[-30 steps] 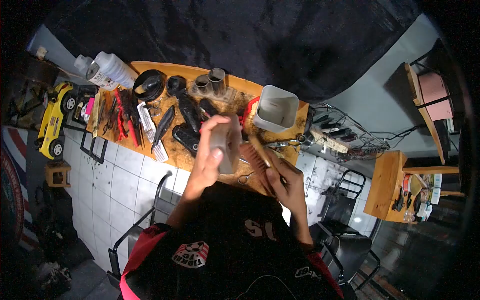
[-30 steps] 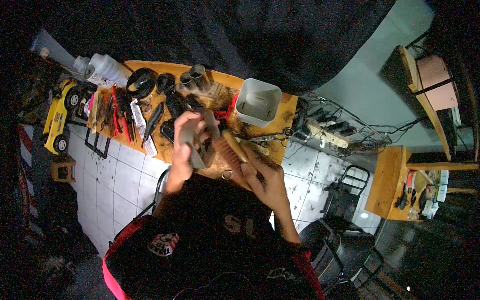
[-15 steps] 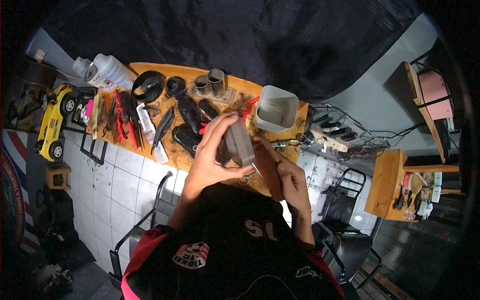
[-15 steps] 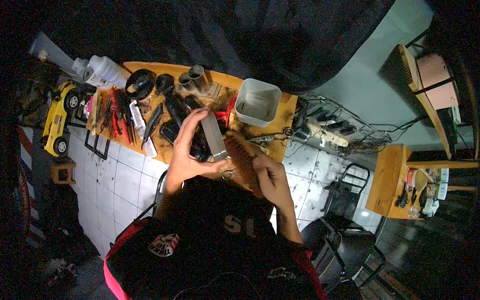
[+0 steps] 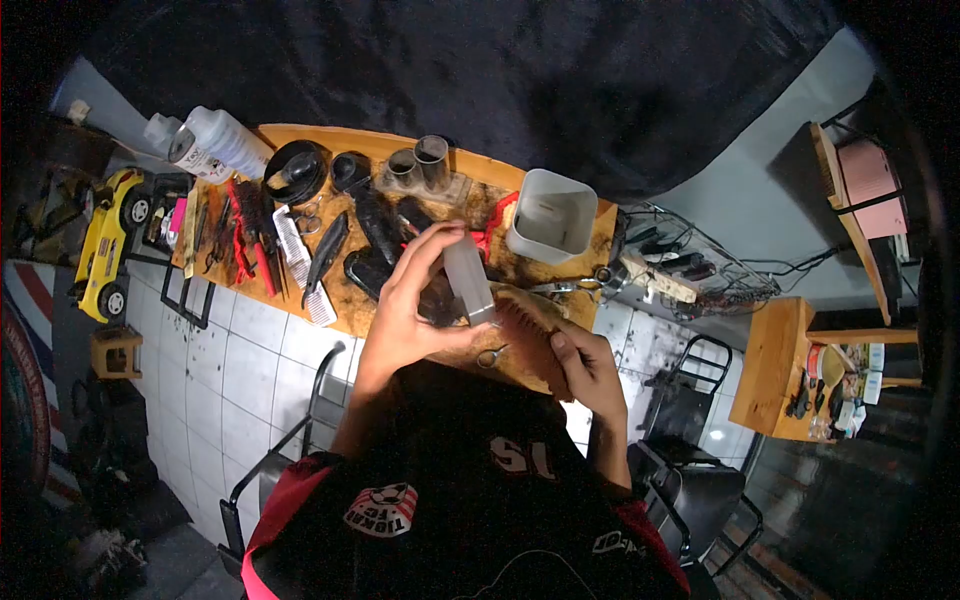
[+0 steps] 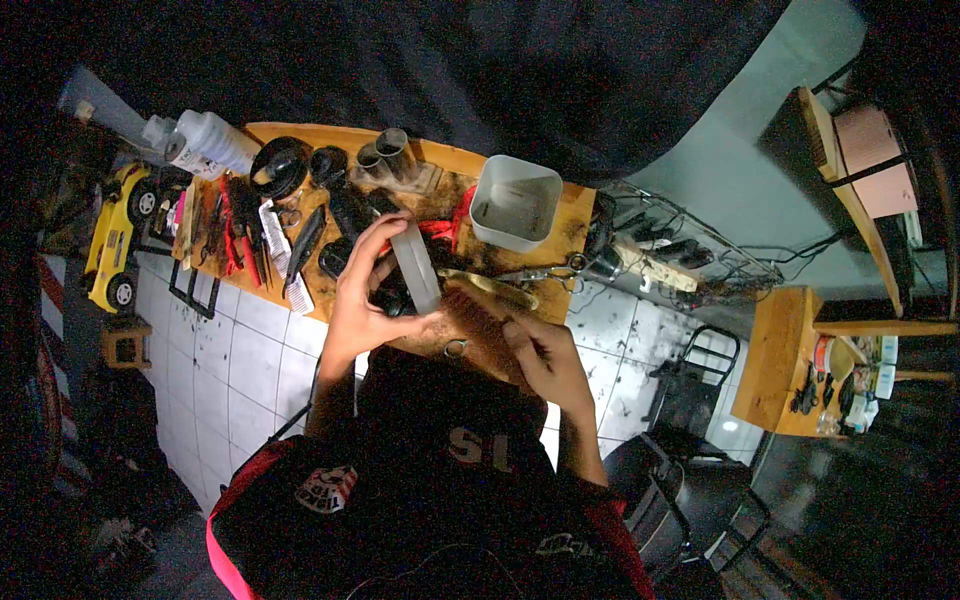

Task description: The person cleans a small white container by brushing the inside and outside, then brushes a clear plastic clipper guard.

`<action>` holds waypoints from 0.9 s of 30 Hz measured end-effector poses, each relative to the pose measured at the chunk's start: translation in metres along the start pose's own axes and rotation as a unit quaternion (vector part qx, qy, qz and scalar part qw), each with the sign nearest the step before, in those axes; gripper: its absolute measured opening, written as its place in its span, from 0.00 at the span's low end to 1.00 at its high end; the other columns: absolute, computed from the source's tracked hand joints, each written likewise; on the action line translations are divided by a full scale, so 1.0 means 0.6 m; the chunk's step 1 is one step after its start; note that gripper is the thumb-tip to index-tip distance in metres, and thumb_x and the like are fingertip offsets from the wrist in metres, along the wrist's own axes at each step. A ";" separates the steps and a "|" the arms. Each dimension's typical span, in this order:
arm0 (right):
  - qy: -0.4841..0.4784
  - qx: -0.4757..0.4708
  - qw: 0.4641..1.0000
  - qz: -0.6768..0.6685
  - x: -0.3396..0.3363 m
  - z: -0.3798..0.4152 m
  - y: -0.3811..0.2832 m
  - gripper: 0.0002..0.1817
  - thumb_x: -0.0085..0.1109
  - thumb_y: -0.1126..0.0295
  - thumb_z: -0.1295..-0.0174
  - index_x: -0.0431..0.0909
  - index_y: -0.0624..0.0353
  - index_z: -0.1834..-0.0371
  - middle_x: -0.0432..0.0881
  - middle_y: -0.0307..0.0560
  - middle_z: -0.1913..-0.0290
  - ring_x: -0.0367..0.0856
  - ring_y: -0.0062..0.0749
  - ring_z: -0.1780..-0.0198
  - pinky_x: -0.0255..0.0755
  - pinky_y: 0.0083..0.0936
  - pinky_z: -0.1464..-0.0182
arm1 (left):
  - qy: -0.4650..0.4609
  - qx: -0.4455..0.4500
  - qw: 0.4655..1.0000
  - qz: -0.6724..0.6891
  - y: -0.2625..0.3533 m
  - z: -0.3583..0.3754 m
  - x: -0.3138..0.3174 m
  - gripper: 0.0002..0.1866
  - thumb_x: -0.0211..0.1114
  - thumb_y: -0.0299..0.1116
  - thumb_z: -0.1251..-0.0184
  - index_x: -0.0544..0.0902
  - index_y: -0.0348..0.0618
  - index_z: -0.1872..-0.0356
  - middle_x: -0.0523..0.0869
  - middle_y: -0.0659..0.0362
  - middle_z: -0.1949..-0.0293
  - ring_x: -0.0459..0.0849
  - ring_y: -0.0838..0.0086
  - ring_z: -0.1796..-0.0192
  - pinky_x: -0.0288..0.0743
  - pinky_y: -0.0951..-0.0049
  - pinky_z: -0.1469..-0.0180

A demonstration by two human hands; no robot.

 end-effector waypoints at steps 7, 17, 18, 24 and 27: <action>0.043 -0.063 0.997 0.020 0.010 -0.005 -0.028 0.18 0.54 0.67 0.32 0.76 0.66 0.42 0.84 0.55 0.55 0.81 0.34 0.53 0.72 0.28 0.48 | -0.010 -0.030 0.994 0.101 0.012 -0.005 0.019 0.49 0.82 0.31 0.62 0.65 0.42 0.33 0.68 0.52 0.34 0.68 0.63 0.32 0.68 0.61 0.35; 0.130 -0.262 0.940 0.178 0.023 0.012 -0.112 0.25 0.69 0.73 0.46 0.78 0.61 0.42 0.80 0.53 0.52 0.80 0.39 0.52 0.74 0.25 0.51 | -0.074 -0.186 0.903 0.380 -0.051 0.020 0.074 0.38 0.54 0.54 0.31 0.56 0.41 0.28 0.67 0.52 0.34 0.69 0.64 0.36 0.59 0.64 0.32; 0.153 -0.269 0.930 0.200 0.024 0.011 -0.117 0.27 0.70 0.74 0.48 0.79 0.60 0.42 0.79 0.53 0.50 0.80 0.41 0.52 0.75 0.26 0.51 | -0.074 -0.217 0.896 0.381 -0.047 0.027 0.086 0.40 0.49 0.61 0.31 0.57 0.42 0.28 0.69 0.51 0.36 0.71 0.64 0.37 0.66 0.64 0.36; 0.180 -0.228 0.916 0.276 0.020 0.004 -0.099 0.29 0.72 0.72 0.51 0.80 0.53 0.42 0.79 0.52 0.54 0.81 0.42 0.56 0.75 0.28 0.53 | -0.014 -0.226 0.869 0.441 -0.034 0.016 0.068 0.39 0.49 0.64 0.33 0.61 0.46 0.30 0.74 0.52 0.42 0.76 0.69 0.43 0.78 0.67 0.48; 0.082 -0.224 0.940 0.242 0.026 0.015 -0.107 0.28 0.72 0.72 0.51 0.80 0.53 0.42 0.80 0.51 0.55 0.81 0.41 0.56 0.75 0.28 0.53 | 0.018 -0.259 0.853 0.452 -0.060 0.026 0.061 0.39 0.49 0.64 0.33 0.62 0.46 0.30 0.75 0.54 0.43 0.77 0.70 0.45 0.77 0.68 0.49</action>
Point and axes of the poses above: each hand's wrist, its own z-axis away from the middle knuckle, its own x-axis out of the palm, y = z × x, the point moved 9 cm from there along -z, towards the middle knuckle
